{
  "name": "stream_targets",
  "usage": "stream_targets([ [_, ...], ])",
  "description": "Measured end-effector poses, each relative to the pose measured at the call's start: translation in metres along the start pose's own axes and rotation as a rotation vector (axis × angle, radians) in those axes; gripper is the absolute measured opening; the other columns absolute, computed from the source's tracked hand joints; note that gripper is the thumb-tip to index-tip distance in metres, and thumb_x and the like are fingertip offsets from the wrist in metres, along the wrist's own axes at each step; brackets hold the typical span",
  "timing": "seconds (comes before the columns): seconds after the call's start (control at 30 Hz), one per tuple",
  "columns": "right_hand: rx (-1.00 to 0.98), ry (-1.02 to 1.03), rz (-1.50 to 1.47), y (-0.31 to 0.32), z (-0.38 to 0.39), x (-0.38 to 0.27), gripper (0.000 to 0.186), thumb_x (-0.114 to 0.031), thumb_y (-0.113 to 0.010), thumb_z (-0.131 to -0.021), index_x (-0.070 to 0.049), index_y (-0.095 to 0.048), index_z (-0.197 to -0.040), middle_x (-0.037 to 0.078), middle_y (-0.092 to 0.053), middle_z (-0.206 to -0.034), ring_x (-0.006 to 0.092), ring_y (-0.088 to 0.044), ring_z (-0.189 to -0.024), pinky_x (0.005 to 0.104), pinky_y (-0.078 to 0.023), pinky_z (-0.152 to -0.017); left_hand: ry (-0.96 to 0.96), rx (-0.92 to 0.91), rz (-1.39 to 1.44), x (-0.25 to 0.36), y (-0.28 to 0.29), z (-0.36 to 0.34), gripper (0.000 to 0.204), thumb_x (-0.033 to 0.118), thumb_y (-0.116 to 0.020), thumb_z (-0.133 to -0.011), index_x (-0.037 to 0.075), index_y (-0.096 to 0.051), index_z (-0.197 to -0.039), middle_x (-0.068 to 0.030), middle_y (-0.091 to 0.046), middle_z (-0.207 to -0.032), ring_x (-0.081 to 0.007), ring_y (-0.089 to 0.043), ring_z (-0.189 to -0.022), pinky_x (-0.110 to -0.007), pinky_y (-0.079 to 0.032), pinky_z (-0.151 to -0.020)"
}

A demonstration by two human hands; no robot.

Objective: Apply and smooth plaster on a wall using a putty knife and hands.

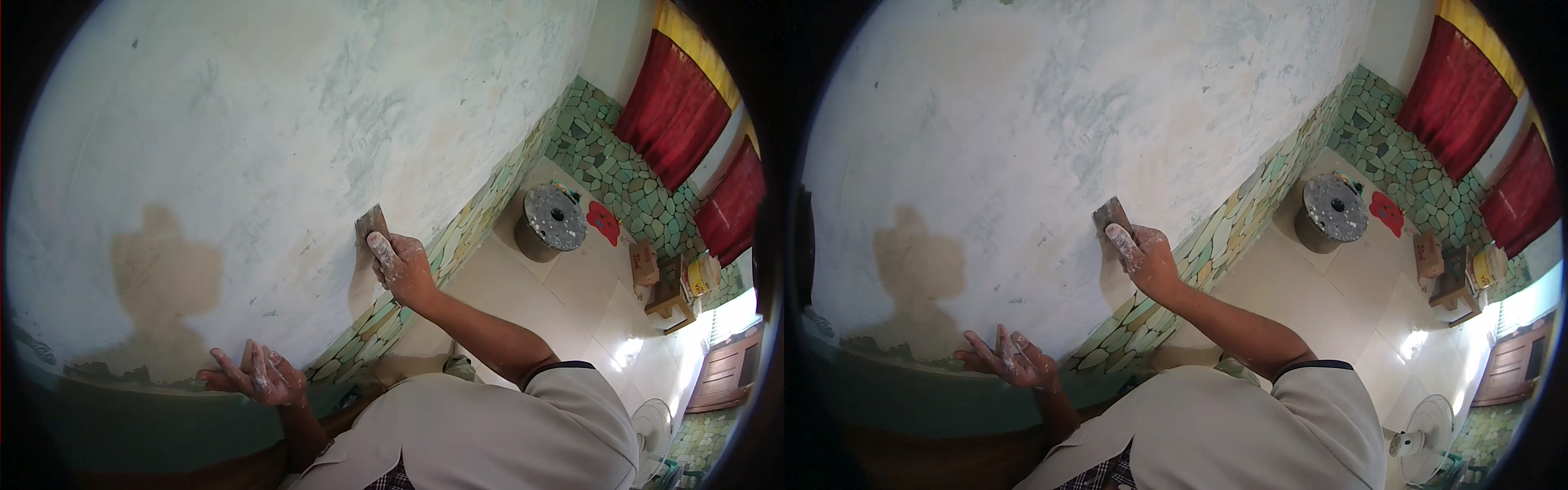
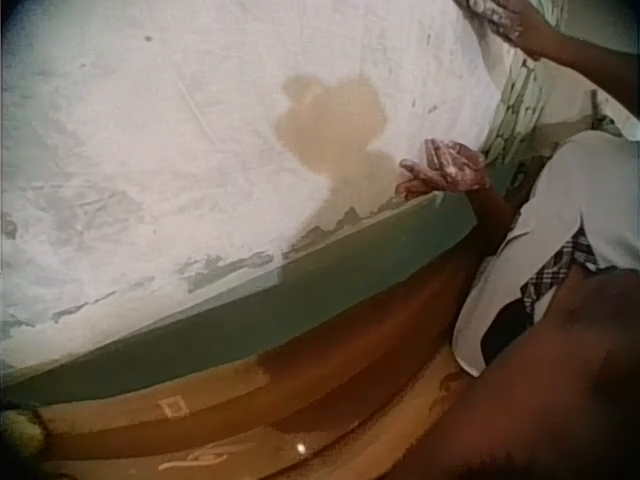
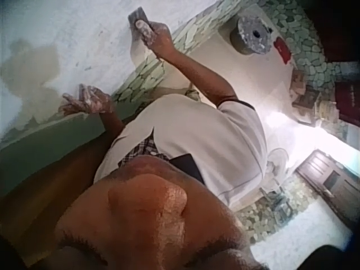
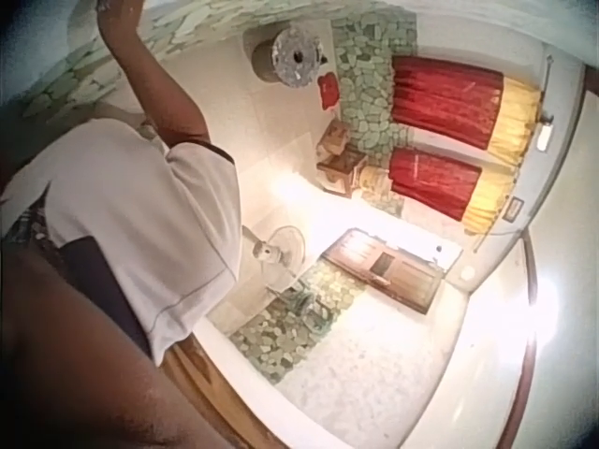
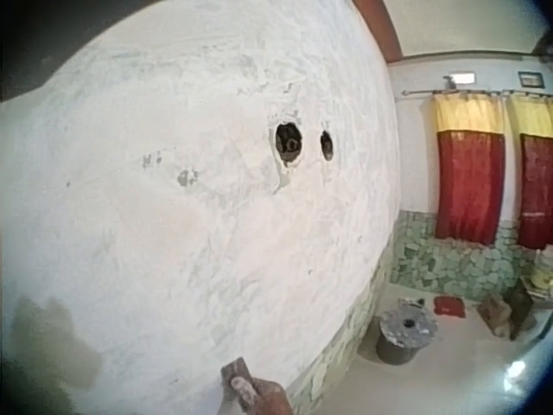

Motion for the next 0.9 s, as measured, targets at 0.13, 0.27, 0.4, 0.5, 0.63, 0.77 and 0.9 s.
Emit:
stream_targets([
  [0.13,0.022,-0.029,0.114,0.008,0.014,0.019,0.047,-0.042,-0.055,-0.092,-0.005,-0.049,-0.064,0.0,-0.045,-0.05,0.0086,-0.041,-0.043,0.0257,-0.034,-0.041,-0.027,0.013,0.022,0.002,0.001,-0.002,0.024,0.018,-0.049,-0.09,0.002,-0.064,-0.099,-0.0253,-0.044,-0.136,-0.0444,-0.013,-0.139,-0.063,0.001,-0.108],
  [0.27,0.022,0.015,0.157,0.012,0.006,0.016,0.048,-0.042,-0.054,-0.093,-0.004,-0.048,-0.063,0.001,-0.045,-0.05,0.0092,-0.041,-0.041,0.0261,-0.034,-0.04,-0.024,-0.021,0.014,0.003,0.004,0.001,0.023,0.02,-0.049,-0.091,0.002,-0.064,-0.097,-0.0243,-0.048,-0.133,-0.0425,-0.014,-0.14,-0.062,0.001,-0.108],
  [0.4,0.018,-0.054,0.024,-0.001,-0.002,-0.05,0.05,-0.043,-0.054,-0.093,-0.004,-0.047,-0.062,0.002,-0.044,-0.05,0.0093,-0.041,-0.042,0.0271,-0.035,-0.041,-0.002,-0.019,0.041,-0.001,0.005,0.004,0.021,0.017,-0.049,-0.09,0.006,-0.062,-0.103,-0.0268,-0.046,-0.133,-0.0495,-0.012,-0.137,-0.063,-0.002,-0.108],
  [0.5,0.016,-0.04,-0.064,-0.001,-0.002,-0.047,0.051,-0.044,-0.055,-0.092,-0.004,-0.048,-0.061,0.002,-0.043,-0.049,0.0089,-0.041,-0.044,0.027,-0.035,-0.042,-0.012,-0.045,0.038,-0.003,0.005,0.006,0.021,0.018,-0.049,-0.09,0.006,-0.062,-0.102,-0.0268,-0.048,-0.131,-0.0496,-0.015,-0.137,-0.064,-0.003,-0.108],
  [0.63,0.03,-0.051,0.131,0.003,0.011,-0.016,0.051,-0.044,-0.054,-0.092,-0.004,-0.048,-0.062,0.001,-0.043,-0.048,0.0092,-0.042,-0.043,0.0277,-0.035,-0.041,-0.022,-0.062,0.077,-0.004,0.006,0.006,0.02,0.02,-0.049,-0.09,0.007,-0.061,-0.101,-0.0242,-0.051,-0.13,-0.049,-0.017,-0.137,-0.064,0.002,-0.107],
  [0.77,0.008,0.066,0.168,0.005,0.0,-0.034,0.053,-0.045,-0.053,-0.092,-0.004,-0.047,-0.06,0.002,-0.044,-0.048,0.0105,-0.042,-0.04,0.0283,-0.035,-0.039,-0.027,-0.063,0.066,-0.001,0.006,0.003,0.019,0.019,-0.048,-0.09,0.009,-0.062,-0.098,-0.0217,-0.052,-0.13,-0.0481,-0.017,-0.137,-0.062,0.009,-0.107],
  [0.9,0.028,0.041,0.039,-0.006,-0.018,-0.104,0.053,-0.044,-0.054,-0.092,-0.003,-0.047,-0.06,0.003,-0.043,-0.047,0.0116,-0.043,-0.039,0.0281,-0.036,-0.039,-0.033,-0.067,0.058,0.003,0.008,0.0,0.02,0.017,-0.048,-0.091,0.005,-0.062,-0.098,-0.0226,-0.053,-0.128,-0.0446,-0.016,-0.139,-0.061,0.006,-0.108],
])
Point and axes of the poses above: each hand's wrist, its own z-axis away from the middle knuckle, its own y-axis out of the back of the hand, x = y × z, the point moved 3 cm from there along -z, towards the middle knuckle
